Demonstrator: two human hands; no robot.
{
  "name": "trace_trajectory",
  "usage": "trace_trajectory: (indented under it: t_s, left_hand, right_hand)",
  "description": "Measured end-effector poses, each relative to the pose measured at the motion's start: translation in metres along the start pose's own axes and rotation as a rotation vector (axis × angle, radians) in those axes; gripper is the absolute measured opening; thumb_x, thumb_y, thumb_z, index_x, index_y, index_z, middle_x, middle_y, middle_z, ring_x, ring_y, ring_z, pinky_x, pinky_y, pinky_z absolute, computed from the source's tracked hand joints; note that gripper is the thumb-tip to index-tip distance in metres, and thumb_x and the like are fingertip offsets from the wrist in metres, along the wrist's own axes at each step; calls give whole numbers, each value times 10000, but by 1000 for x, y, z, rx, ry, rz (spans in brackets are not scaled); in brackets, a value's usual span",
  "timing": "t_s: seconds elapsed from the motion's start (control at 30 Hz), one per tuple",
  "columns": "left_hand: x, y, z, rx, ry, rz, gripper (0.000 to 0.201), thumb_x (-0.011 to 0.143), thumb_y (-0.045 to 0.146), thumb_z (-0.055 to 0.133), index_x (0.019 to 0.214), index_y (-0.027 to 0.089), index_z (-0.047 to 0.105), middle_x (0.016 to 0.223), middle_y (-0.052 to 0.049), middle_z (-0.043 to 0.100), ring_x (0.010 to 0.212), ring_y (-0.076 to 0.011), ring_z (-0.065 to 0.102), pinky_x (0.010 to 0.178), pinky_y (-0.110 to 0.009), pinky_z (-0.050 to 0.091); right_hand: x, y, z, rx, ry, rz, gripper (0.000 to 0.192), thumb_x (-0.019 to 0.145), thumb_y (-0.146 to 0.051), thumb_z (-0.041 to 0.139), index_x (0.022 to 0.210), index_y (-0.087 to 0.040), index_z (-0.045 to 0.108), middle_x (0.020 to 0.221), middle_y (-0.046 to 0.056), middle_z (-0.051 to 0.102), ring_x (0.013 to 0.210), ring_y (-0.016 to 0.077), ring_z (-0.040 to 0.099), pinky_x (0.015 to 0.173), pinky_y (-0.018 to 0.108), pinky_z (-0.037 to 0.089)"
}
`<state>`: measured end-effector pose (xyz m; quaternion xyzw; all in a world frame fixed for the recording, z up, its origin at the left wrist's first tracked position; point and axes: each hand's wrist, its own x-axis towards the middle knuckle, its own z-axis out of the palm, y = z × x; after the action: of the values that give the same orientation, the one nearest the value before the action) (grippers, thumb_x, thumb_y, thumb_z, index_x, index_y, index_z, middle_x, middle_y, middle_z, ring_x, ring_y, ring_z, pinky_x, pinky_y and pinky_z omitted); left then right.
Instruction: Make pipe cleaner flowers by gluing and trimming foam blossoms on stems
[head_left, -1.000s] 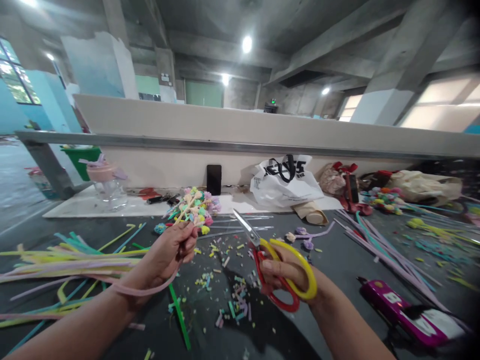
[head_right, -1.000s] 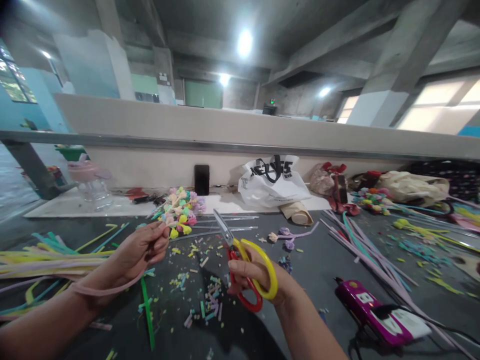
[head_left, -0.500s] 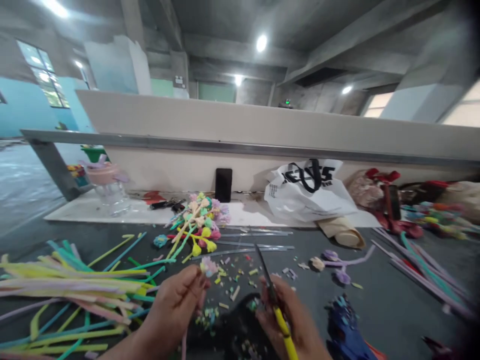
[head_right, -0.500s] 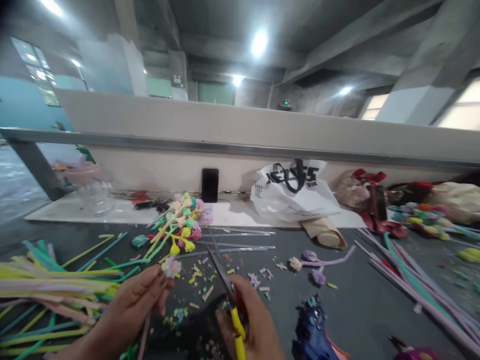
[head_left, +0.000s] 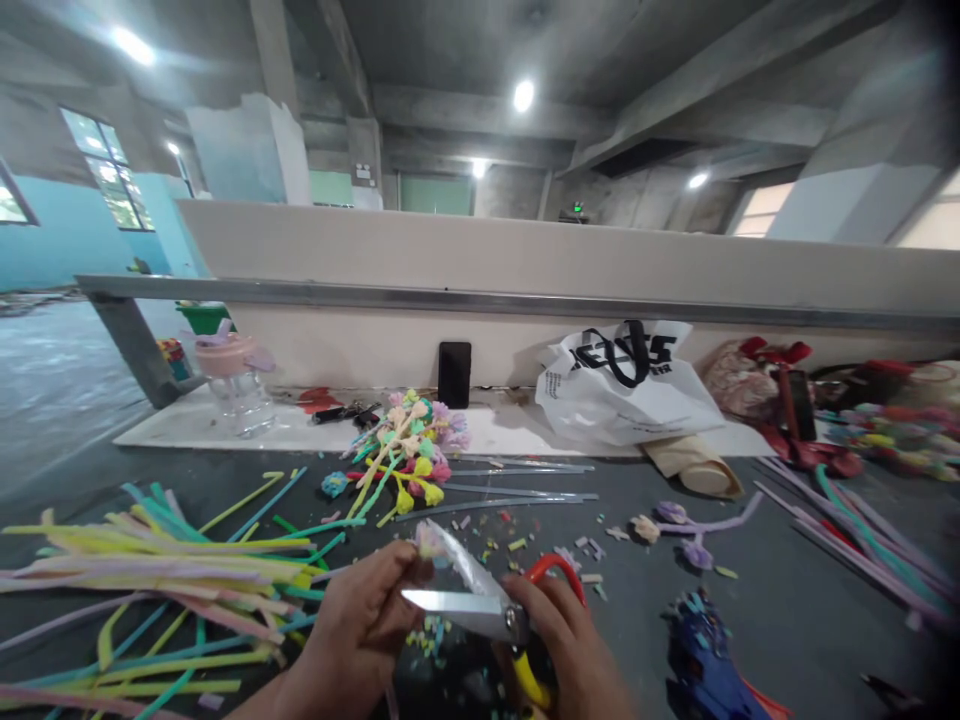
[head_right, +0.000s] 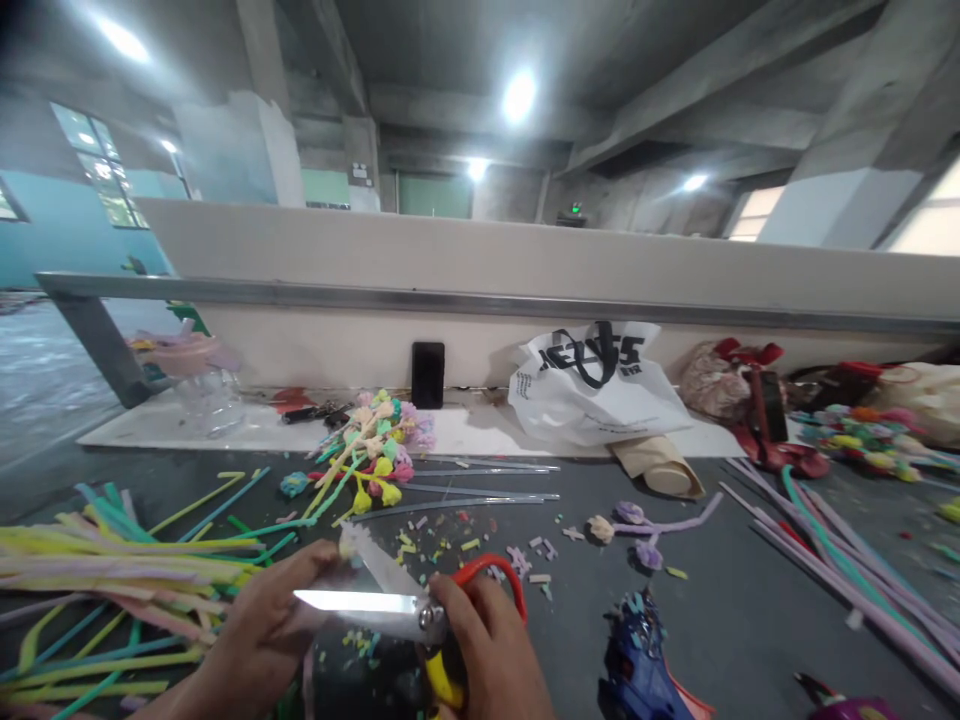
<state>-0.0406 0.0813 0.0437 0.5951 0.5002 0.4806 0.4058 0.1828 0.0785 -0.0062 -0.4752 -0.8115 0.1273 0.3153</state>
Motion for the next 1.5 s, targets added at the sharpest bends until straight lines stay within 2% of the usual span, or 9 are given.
trace_trajectory:
  t_s: [0.13, 0.23, 0.33, 0.5, 0.67, 0.77, 0.93, 1.07, 1.5]
  left_hand:
    - [-1, 7, 11, -469, -38, -336, 226, 695, 402, 581, 605, 203, 523, 418, 53, 409, 358, -86, 356, 373, -206, 361]
    - [-2, 14, 17, -653, -43, -421, 276, 633, 439, 629, 580, 197, 508, 383, 64, 393, 314, -67, 293, 321, -229, 395]
    - [-5, 16, 21, -705, -79, -450, 304, 630, 467, 626, 574, 186, 522, 389, 47, 436, 311, -68, 317, 324, -248, 427]
    - [-6, 11, 22, -653, -50, -414, 289, 615, 422, 646, 552, 183, 496, 378, 60, 439, 297, -59, 356, 331, -205, 396]
    - [-5, 1, 19, -363, -44, -329, 290, 692, 440, 578, 601, 168, 530, 428, 40, 511, 354, -85, 508, 376, -171, 384]
    - [-5, -2, 19, -281, -46, -291, 334, 699, 494, 560, 621, 170, 533, 441, 36, 523, 383, -96, 535, 402, -178, 405]
    - [-6, -1, 23, -239, -57, -286, 402, 653, 553, 582, 572, 167, 503, 412, 35, 504, 369, -96, 515, 396, -186, 407]
    - [-8, -2, 24, -222, -58, -254, 375, 713, 509, 545, 582, 160, 507, 428, 30, 517, 386, -93, 519, 416, -187, 414]
    - [-9, 0, 30, -242, -71, -368, 388, 650, 534, 572, 624, 153, 508, 387, 46, 492, 346, -92, 496, 398, -185, 398]
  right_hand:
    - [0, -1, 3, -34, -10, 25, 627, 614, -135, 574, 1227, -235, 489, 1157, 120, 517, 1077, 296, 492, 894, 406, 418]
    - [2, -1, 0, -31, -25, 49, 612, 650, -153, 564, 1249, -232, 467, 1167, 127, 513, 1086, 299, 488, 889, 410, 429]
    - [4, -3, -4, -25, -48, 57, 616, 666, -170, 558, 1268, -227, 443, 1170, 130, 505, 1076, 294, 493, 873, 396, 442]
    - [6, -9, -4, -46, -79, 75, 624, 629, -150, 554, 1244, -212, 465, 1135, 127, 505, 1045, 285, 496, 871, 394, 437]
    - [9, -17, -4, -38, -104, 121, 627, 621, -139, 533, 1241, -195, 461, 1121, 128, 508, 1019, 270, 501, 853, 371, 444]
    - [10, -21, -5, -29, -135, 131, 630, 618, -141, 529, 1241, -197, 456, 1104, 121, 517, 987, 257, 512, 834, 353, 451]
    - [10, -27, -3, -33, -105, 149, 629, 591, -120, 521, 1213, -199, 473, 1064, 106, 521, 956, 247, 511, 819, 350, 444]
    - [10, -29, -4, -27, -141, 169, 661, 572, -102, 504, 1225, -196, 459, 1087, 102, 505, 980, 246, 498, 837, 352, 428]
    - [7, -20, -3, -40, -221, 123, 703, 563, -111, 501, 1257, -198, 427, 1137, 123, 504, 1006, 274, 504, 840, 380, 435]
